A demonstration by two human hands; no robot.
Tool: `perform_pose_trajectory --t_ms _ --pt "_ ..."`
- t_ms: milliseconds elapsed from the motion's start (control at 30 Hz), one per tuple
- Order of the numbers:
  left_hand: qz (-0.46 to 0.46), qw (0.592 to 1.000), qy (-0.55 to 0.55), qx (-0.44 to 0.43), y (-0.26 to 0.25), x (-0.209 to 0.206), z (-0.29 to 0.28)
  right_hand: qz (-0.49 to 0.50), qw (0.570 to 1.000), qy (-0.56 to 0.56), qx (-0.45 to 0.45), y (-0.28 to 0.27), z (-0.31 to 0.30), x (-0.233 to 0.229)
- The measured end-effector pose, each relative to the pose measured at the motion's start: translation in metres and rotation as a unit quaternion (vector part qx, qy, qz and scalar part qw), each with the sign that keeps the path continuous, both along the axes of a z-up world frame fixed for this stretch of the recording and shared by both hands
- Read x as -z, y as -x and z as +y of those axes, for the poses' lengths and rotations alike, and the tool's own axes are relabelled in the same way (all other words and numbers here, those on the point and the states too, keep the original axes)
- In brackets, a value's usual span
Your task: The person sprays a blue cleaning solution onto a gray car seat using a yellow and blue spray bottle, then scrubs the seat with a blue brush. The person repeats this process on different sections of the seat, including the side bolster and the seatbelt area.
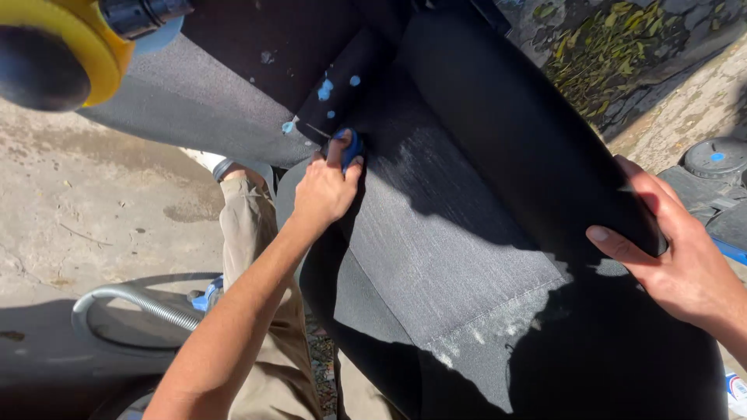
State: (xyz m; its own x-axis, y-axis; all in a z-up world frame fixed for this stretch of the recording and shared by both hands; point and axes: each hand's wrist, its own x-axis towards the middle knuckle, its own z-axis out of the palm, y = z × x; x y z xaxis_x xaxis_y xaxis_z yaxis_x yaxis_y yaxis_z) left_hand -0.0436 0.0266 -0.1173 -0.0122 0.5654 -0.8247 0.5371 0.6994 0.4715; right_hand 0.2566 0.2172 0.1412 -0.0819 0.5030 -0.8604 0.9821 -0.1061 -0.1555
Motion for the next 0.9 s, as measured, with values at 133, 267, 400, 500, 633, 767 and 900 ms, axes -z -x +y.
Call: perform_pose_trajectory --t_ms 133,267,400,500,633,767,900 --pt "0.032 0.999 0.008 -0.01 -0.019 -0.079 -0.007 0.007 1.0 0.008 0.008 0.002 0.0 0.0" --pt "-0.111 0.99 -0.056 0.059 -0.044 -0.142 -0.029 -0.035 0.998 0.002 0.043 0.005 0.003 -0.002" --pt "-0.03 0.999 -0.027 0.026 -0.002 -0.028 0.014 -0.025 0.998 0.008 0.063 -0.003 -0.002 0.0" --pt "0.015 0.997 0.053 -0.047 -0.002 0.006 0.023 -0.04 0.998 0.019 0.054 0.013 0.007 -0.003" --pt "0.027 0.993 -0.112 0.002 -0.036 -0.117 -0.003 0.001 0.997 -0.004 0.074 0.007 0.004 -0.003" --pt "-0.082 0.988 -0.103 0.083 -0.031 -0.096 -0.002 0.032 0.998 0.007 0.062 0.011 0.005 -0.007" --pt "0.012 0.998 0.026 -0.053 -0.007 0.026 0.025 0.087 0.996 -0.015 0.029 0.004 0.002 -0.004"
